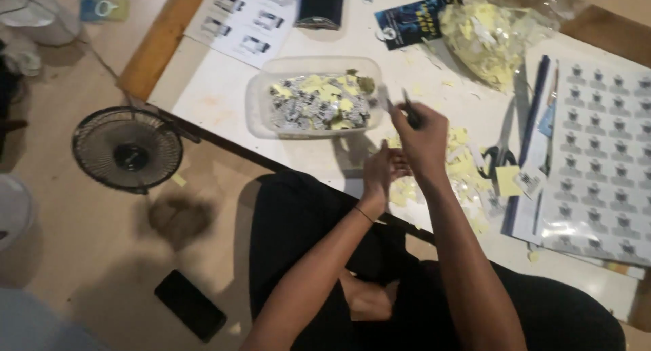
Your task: Peeling small square labels from a large printed sheet using a utility blade and collecting them in a plastic container.
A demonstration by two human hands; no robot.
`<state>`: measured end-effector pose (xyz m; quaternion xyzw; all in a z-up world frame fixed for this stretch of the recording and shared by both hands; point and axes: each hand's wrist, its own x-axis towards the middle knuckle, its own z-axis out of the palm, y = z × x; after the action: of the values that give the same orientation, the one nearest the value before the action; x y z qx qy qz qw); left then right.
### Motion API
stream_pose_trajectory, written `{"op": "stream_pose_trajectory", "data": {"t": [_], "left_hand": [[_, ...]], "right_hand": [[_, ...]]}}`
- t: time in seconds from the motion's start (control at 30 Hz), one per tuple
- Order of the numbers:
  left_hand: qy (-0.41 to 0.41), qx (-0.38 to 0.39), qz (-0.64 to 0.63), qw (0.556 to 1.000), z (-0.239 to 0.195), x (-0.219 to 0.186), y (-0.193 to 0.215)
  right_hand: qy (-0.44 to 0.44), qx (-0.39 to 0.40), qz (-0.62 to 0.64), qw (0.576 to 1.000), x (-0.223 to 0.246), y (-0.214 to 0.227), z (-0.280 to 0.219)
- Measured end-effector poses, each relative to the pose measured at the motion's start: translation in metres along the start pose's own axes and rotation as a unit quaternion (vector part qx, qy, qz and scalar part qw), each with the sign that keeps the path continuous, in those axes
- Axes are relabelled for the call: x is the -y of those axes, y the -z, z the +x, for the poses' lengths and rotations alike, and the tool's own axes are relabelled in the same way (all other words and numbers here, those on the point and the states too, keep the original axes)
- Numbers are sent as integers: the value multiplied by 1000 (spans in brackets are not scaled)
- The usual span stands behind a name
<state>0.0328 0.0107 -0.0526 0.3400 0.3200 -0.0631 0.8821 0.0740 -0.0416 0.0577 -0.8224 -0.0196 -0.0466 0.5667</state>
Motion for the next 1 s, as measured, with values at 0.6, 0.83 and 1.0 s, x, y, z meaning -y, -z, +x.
{"op": "stream_pose_trajectory", "data": {"t": [0.6, 0.83, 1.0], "left_hand": [[-60, 92, 108, 988, 15, 36, 18], [-117, 112, 200, 966, -31, -2, -16], [-130, 137, 205, 960, -39, -2, -18]], "right_hand": [[-32, 38, -115, 992, 28, 32, -35], [-152, 10, -262, 953, -93, 166, -56], [-180, -25, -388, 903, -115, 186, -65]]}}
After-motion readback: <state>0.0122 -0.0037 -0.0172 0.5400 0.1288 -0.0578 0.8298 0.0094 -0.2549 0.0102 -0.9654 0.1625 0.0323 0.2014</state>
